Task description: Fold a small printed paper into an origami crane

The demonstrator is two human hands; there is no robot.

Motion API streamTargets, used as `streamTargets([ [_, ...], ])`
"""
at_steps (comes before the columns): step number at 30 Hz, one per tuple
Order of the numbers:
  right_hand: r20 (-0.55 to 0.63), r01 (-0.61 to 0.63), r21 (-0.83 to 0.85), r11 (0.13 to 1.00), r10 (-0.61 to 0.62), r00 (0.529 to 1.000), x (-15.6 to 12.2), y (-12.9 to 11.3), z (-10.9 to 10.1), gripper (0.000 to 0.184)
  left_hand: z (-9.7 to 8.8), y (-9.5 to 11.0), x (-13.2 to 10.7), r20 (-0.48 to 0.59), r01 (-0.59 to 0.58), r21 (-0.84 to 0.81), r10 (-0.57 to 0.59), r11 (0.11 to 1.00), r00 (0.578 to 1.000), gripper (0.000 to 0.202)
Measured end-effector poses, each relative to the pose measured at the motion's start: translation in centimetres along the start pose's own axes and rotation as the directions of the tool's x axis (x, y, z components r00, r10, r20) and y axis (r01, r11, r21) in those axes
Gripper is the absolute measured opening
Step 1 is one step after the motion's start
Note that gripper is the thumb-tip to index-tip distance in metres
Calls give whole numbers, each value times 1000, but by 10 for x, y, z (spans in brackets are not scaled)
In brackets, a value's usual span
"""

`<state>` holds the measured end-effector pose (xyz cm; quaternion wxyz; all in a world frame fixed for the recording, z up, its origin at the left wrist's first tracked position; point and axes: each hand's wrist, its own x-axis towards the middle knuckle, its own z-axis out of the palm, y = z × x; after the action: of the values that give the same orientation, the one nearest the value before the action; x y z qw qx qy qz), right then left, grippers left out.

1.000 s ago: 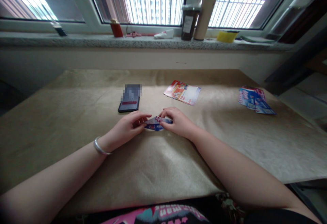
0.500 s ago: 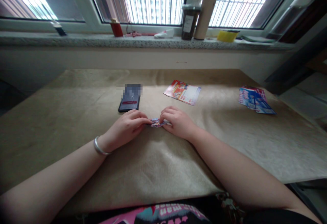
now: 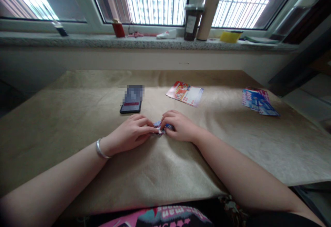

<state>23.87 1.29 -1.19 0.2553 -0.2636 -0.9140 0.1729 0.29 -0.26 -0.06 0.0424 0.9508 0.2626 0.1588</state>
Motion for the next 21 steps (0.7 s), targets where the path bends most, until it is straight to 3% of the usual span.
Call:
streamTargets([
  [9,-41,-5,-30,1000,4,999,0,8,5,15,-3,6,0,53,-84,39,82,996,995,27],
  [21,-71,-81,-133,988,71,995,-1,10,7,13,-2,-1,-1,-22,35,60,-34,998,999,22],
])
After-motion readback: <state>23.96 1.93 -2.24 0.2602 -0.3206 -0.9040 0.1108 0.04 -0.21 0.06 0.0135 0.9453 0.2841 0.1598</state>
